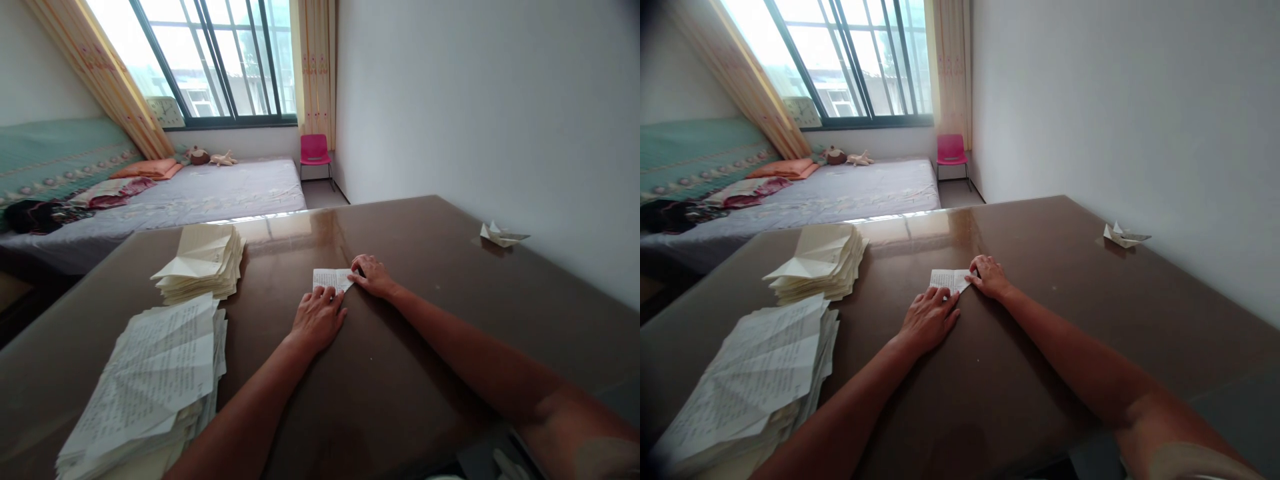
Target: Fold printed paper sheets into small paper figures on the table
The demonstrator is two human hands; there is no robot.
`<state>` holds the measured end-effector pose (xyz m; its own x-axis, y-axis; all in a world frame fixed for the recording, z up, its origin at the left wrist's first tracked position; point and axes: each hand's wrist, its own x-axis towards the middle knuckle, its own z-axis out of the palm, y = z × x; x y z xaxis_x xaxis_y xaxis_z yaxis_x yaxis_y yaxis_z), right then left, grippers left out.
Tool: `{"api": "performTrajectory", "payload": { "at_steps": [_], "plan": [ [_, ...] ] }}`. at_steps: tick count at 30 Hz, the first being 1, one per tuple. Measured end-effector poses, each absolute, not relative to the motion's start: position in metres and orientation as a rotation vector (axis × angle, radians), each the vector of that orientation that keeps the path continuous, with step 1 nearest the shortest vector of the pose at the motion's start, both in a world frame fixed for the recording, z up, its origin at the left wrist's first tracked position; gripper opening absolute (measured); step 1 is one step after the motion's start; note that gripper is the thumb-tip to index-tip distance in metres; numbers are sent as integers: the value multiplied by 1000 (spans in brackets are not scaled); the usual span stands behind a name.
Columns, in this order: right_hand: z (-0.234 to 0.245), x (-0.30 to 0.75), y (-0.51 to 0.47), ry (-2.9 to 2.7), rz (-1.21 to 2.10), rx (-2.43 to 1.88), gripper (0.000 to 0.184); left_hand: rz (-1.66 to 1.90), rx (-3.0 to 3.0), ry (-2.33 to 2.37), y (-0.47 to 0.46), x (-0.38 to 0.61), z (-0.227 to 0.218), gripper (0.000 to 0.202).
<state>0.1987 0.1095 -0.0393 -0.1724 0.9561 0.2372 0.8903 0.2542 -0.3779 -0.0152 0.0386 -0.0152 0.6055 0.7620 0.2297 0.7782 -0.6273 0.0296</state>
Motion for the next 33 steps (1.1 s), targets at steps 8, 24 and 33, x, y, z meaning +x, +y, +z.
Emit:
{"api": "performTrajectory", "payload": {
  "at_steps": [8, 24, 33],
  "plan": [
    [-24, 194, 84, -2182, -7, -1528, 25, -385, -2746, -1323, 40, -14, -19, 40],
    [-44, 185, 77, -2273, 186, -1166, 27, -408, -2789, -1285, 64, -45, -8, 37],
    [-32, 190, 68, -2262, 386, -1056, 17, -422, -2981, -1020, 58, -43, -3, 23]
  ]
}}
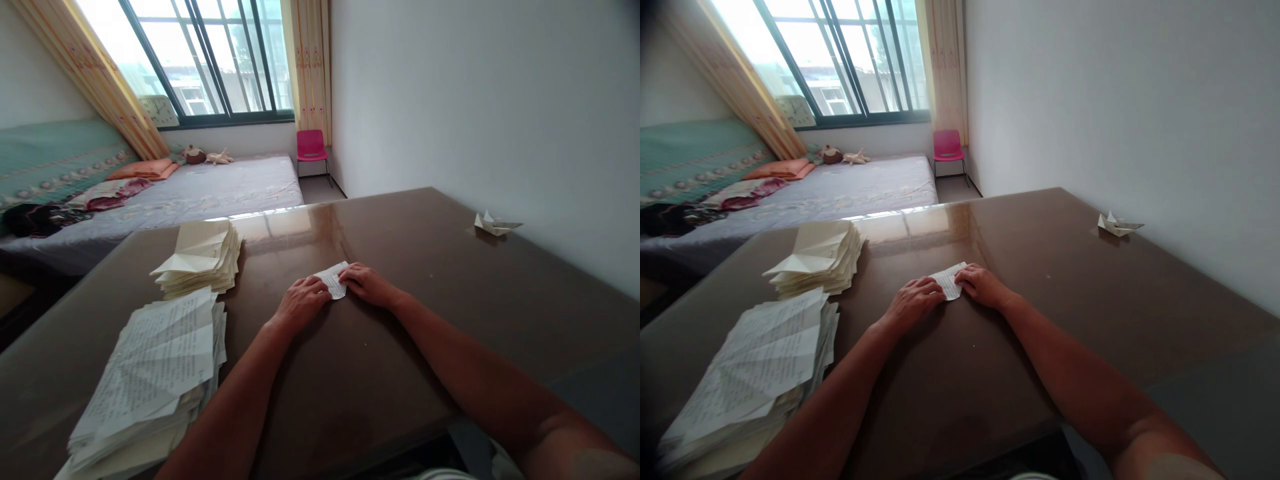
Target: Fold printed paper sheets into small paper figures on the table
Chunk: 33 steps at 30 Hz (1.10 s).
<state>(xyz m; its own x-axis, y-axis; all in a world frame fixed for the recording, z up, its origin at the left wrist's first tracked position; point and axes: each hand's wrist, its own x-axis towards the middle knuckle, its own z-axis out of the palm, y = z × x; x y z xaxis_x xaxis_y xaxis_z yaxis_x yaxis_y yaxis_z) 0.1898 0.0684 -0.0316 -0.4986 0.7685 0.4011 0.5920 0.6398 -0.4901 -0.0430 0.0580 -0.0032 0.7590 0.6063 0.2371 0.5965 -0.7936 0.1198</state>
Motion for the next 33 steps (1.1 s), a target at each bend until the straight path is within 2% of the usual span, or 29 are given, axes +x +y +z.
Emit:
{"api": "performTrajectory", "payload": {
  "at_steps": [7, 14, 18, 22, 33],
  "plan": [
    [-27, 189, 62, -2274, 531, -988, 7, 485, 2605, 1003, 67, -47, -14, 29],
    [-19, 188, 58, -2316, 528, -1013, 10, 602, 2287, 1448, 74, -32, -25, 23],
    [-15, 190, 56, -2314, 506, -1094, 11, 639, 2192, 1539, 73, -26, -25, 20],
    [-15, 195, 57, -2399, 507, -972, 20, 660, 2191, 1577, 73, -22, -25, 17],
    [-15, 196, 56, -2468, 462, -902, 25, 613, 2263, 1679, 72, -17, -24, 21]
  ]
}}
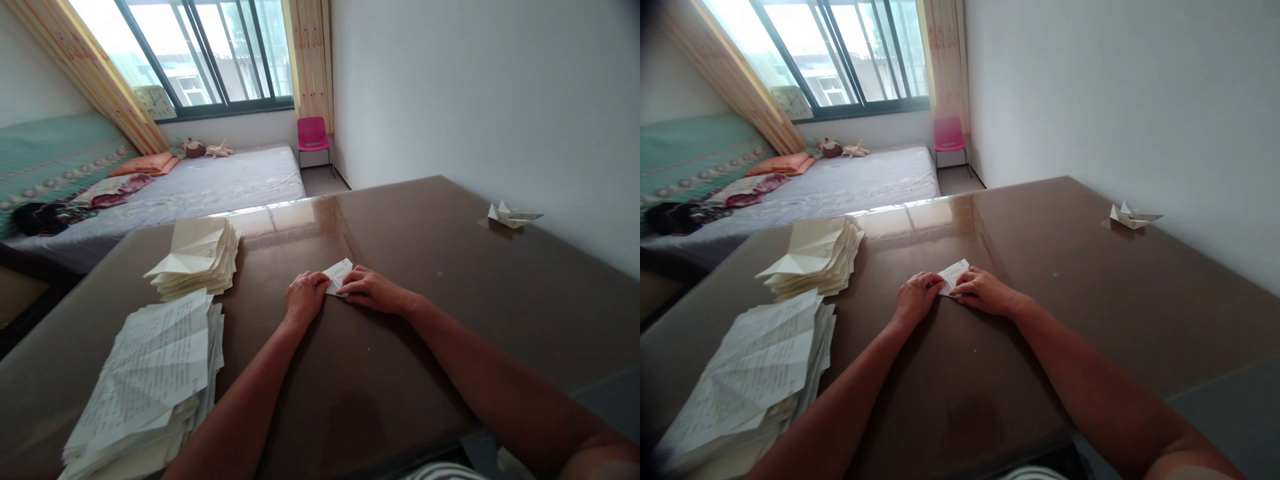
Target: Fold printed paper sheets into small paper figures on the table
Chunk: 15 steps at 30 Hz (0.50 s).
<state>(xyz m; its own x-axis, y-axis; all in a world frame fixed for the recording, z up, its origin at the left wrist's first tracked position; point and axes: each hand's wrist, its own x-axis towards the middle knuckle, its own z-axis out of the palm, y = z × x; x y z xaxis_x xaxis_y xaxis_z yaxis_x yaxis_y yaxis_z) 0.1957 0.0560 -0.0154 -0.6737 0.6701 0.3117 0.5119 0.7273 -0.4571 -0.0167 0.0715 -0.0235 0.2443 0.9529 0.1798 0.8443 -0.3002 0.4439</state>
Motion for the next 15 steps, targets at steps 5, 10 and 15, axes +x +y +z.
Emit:
{"api": "performTrajectory", "payload": {
  "at_steps": [5, 10, 15],
  "plan": [
    [-23, 194, 59, -2435, 431, -919, 25, 555, 2253, 1751, 70, -15, -22, 23],
    [-26, 193, 59, -2444, 375, -932, 24, 565, 2250, 1765, 71, -13, -24, 23],
    [-24, 192, 58, -2456, 365, -933, 23, 594, 2242, 1757, 70, -12, -27, 21]
  ]
}}
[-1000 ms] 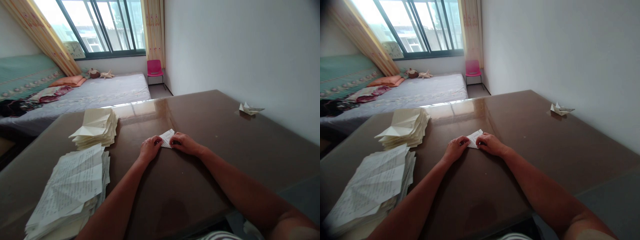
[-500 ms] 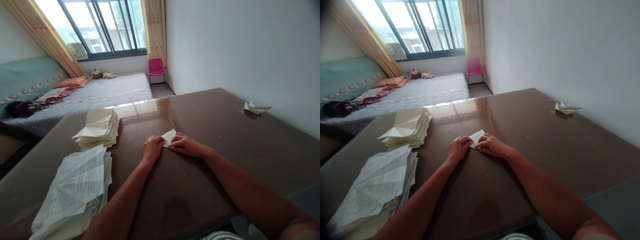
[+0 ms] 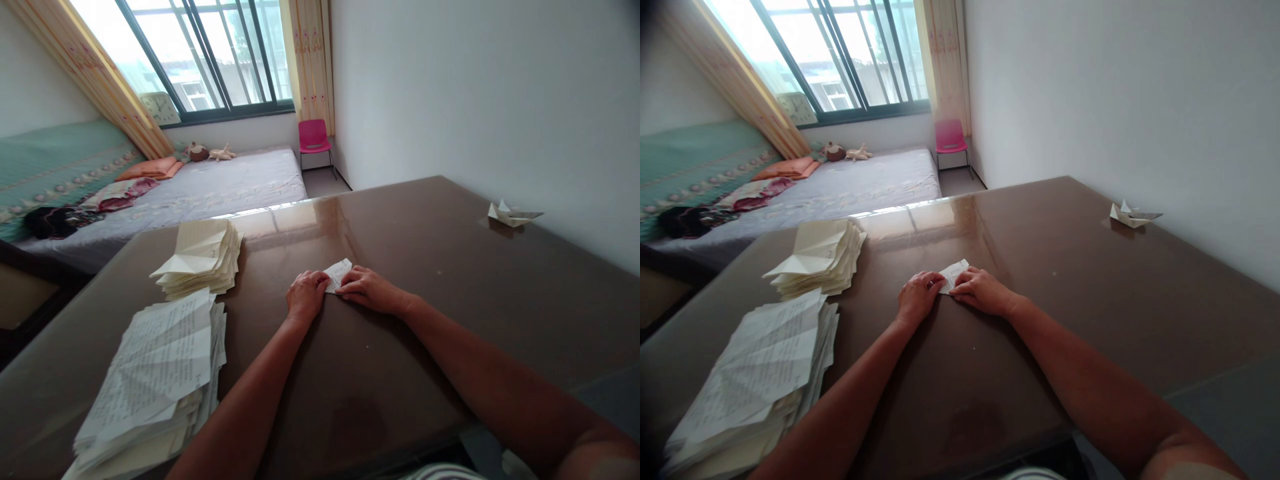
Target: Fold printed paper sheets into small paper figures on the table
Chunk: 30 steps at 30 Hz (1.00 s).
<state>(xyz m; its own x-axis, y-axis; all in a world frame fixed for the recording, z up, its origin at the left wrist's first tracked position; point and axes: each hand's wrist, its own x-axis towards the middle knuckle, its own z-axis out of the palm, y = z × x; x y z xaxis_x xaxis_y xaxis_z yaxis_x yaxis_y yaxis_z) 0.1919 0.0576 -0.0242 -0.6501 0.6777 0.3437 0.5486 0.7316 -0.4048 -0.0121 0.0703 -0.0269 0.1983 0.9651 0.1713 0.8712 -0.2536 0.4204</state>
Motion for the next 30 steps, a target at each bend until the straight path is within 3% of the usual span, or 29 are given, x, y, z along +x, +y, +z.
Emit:
{"api": "performTrajectory", "payload": {
  "at_steps": [6, 17, 30],
  "plan": [
    [-19, 190, 53, -2477, 350, -919, 25, 651, 2438, 1747, 67, -10, -26, 18],
    [-20, 190, 52, -2521, 290, -931, 27, 370, 2762, 1563, 49, -9, -23, 21],
    [-17, 197, 56, -2435, 513, -880, 22, 380, 2880, 1382, 15, -9, -23, 45]
  ]
}}
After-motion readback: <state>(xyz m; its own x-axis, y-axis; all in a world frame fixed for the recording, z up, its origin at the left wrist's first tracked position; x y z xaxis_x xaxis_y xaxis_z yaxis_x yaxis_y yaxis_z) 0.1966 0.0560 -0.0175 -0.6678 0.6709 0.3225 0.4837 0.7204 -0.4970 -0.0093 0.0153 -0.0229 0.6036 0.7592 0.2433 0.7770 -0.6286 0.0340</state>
